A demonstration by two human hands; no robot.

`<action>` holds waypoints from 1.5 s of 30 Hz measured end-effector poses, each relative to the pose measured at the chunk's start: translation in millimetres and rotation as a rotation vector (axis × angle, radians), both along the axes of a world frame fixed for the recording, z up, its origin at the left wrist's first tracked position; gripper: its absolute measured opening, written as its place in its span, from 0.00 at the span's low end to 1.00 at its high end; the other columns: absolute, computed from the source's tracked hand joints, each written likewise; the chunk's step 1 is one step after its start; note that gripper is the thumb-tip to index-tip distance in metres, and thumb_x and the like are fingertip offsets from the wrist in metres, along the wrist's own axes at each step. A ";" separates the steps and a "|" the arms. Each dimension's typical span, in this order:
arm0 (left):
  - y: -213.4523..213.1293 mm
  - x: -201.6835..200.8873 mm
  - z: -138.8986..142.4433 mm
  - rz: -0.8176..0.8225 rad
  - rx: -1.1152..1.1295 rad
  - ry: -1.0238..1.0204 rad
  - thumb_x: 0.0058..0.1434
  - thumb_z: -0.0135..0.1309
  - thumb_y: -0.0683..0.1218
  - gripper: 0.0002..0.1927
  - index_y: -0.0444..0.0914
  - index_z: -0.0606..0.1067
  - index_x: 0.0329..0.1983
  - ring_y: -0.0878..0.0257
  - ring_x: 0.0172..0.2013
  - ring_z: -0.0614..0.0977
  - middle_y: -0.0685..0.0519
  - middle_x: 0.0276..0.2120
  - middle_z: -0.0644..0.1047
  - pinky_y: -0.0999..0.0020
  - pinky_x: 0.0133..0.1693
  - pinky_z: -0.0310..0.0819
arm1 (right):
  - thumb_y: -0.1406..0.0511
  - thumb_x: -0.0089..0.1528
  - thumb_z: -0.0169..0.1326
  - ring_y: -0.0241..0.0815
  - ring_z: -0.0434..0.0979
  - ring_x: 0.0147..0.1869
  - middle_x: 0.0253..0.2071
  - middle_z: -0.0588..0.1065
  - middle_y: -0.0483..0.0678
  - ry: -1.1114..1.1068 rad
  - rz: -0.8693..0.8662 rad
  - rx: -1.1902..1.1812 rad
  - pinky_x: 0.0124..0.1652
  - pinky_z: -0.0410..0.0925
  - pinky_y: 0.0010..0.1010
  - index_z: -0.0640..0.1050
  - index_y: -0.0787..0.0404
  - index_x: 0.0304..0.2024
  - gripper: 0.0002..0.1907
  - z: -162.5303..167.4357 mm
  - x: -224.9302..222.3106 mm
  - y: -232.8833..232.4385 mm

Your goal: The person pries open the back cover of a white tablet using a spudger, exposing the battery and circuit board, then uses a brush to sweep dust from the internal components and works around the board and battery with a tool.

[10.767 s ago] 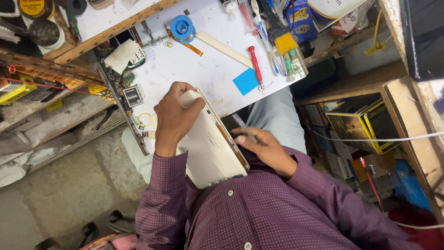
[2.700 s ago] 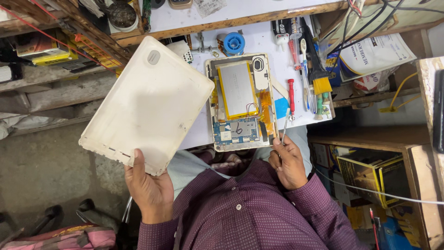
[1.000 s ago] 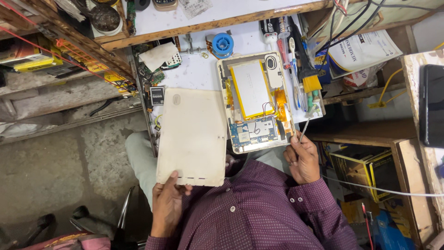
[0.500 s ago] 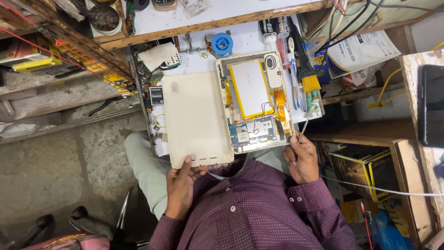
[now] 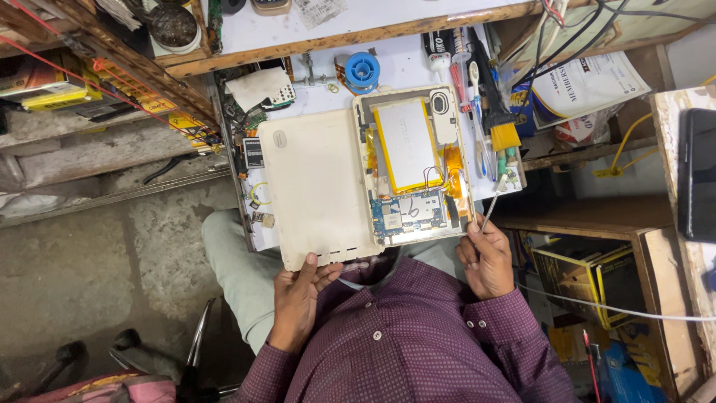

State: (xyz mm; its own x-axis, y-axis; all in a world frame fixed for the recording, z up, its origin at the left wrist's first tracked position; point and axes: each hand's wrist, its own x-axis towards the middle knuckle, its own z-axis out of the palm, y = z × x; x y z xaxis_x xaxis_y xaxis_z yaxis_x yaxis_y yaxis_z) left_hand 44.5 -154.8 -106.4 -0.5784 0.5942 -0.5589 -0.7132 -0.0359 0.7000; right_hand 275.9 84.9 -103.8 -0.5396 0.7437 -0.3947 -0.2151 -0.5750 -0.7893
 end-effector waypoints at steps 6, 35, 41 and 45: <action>0.0 -6.3 -0.7 0.017 0.015 0.023 0.66 0.54 0.52 0.20 0.29 0.75 0.46 0.55 0.39 0.87 0.43 0.39 0.82 0.63 0.43 0.84 | 0.66 0.70 0.48 0.26 0.54 0.20 0.32 0.74 0.39 0.007 0.010 0.000 0.25 0.54 0.21 0.73 0.68 0.60 0.18 -1.8 -5.0 -2.9; 133.9 -62.9 41.7 -0.122 0.178 0.273 0.69 0.53 0.43 0.29 0.35 0.62 0.73 0.65 0.47 0.78 0.49 0.47 0.79 0.69 0.52 0.72 | 0.67 0.69 0.49 0.26 0.52 0.19 0.25 0.70 0.37 0.082 0.141 -0.080 0.24 0.53 0.21 0.72 0.68 0.61 0.19 4.1 -25.0 -27.6; 138.7 -60.1 41.8 -0.078 0.151 0.311 0.68 0.54 0.41 0.26 0.36 0.62 0.68 0.66 0.48 0.78 0.49 0.49 0.78 0.69 0.53 0.74 | 0.66 0.69 0.50 0.26 0.52 0.20 0.21 0.63 0.35 0.069 0.185 -0.048 0.24 0.51 0.21 0.73 0.69 0.61 0.20 4.7 -26.4 -28.3; 138.5 -59.9 44.5 -0.042 0.154 0.291 0.67 0.54 0.41 0.26 0.37 0.63 0.67 0.67 0.49 0.79 0.49 0.50 0.78 0.69 0.53 0.75 | 0.66 0.69 0.50 0.27 0.52 0.20 0.21 0.62 0.36 0.051 0.196 -0.017 0.23 0.50 0.22 0.74 0.70 0.58 0.17 -0.9 -25.4 -28.9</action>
